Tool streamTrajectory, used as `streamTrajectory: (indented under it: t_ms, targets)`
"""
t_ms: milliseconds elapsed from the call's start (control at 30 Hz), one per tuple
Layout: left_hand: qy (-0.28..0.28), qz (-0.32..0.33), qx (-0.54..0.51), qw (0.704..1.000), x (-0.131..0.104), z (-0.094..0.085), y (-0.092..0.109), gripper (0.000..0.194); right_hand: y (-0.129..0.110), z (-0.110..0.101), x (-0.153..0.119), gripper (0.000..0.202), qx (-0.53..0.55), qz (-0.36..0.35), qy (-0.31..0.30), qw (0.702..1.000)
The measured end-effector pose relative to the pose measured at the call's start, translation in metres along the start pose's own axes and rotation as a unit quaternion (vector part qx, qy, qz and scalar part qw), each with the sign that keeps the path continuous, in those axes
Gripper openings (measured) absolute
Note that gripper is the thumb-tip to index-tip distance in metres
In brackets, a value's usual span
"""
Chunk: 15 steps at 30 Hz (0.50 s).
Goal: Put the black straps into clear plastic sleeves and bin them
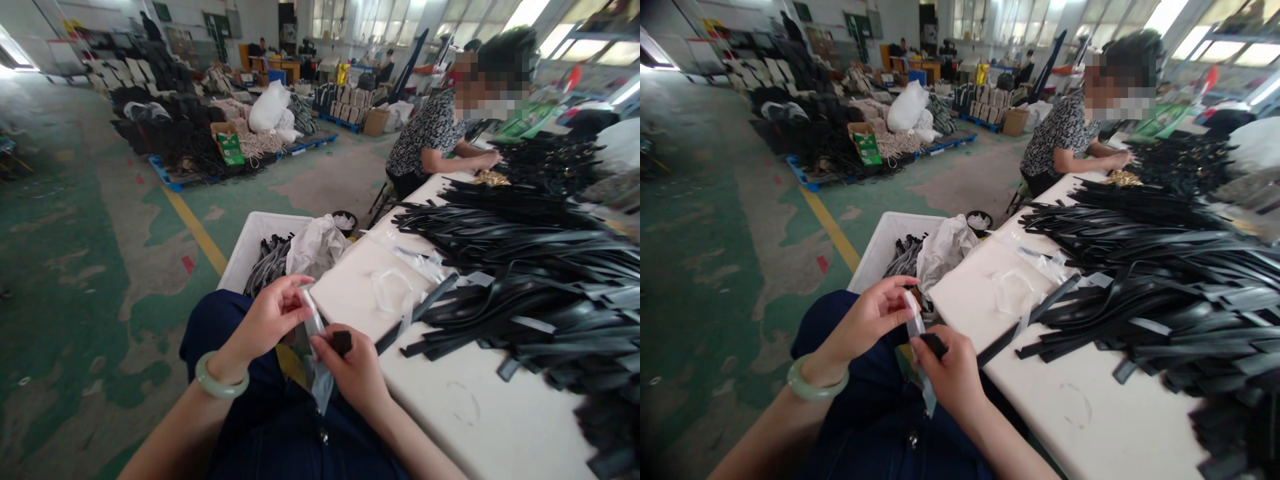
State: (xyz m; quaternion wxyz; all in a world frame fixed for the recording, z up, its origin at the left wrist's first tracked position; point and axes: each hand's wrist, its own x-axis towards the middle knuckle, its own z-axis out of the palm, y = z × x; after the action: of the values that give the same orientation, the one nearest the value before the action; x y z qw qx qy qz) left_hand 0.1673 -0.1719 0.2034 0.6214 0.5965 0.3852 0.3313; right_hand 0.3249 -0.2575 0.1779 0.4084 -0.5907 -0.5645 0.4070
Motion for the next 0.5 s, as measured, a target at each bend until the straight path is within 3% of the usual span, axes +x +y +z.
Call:
streamTrajectory:
  t_ms: [133,267,400,500]
  targets:
    - [0.042,0.004,-0.141,0.989,0.004,0.013,-0.021,0.044,0.002,0.001,0.003,0.032,-0.009,-0.001,-0.004,1.0]
    - [0.044,-0.008,-0.181,0.983,0.003,0.021,-0.026,0.04,0.009,0.005,0.005,0.031,-0.012,0.005,-0.013,1.0]
    - [0.102,0.013,-0.118,0.988,0.004,0.023,-0.015,0.036,0.015,0.003,0.004,0.021,-0.011,-0.005,0.02,1.0]
    - [0.161,0.063,0.027,0.985,0.006,0.02,-0.007,0.03,0.017,-0.015,0.0,0.026,-0.042,-0.034,0.066,0.996]
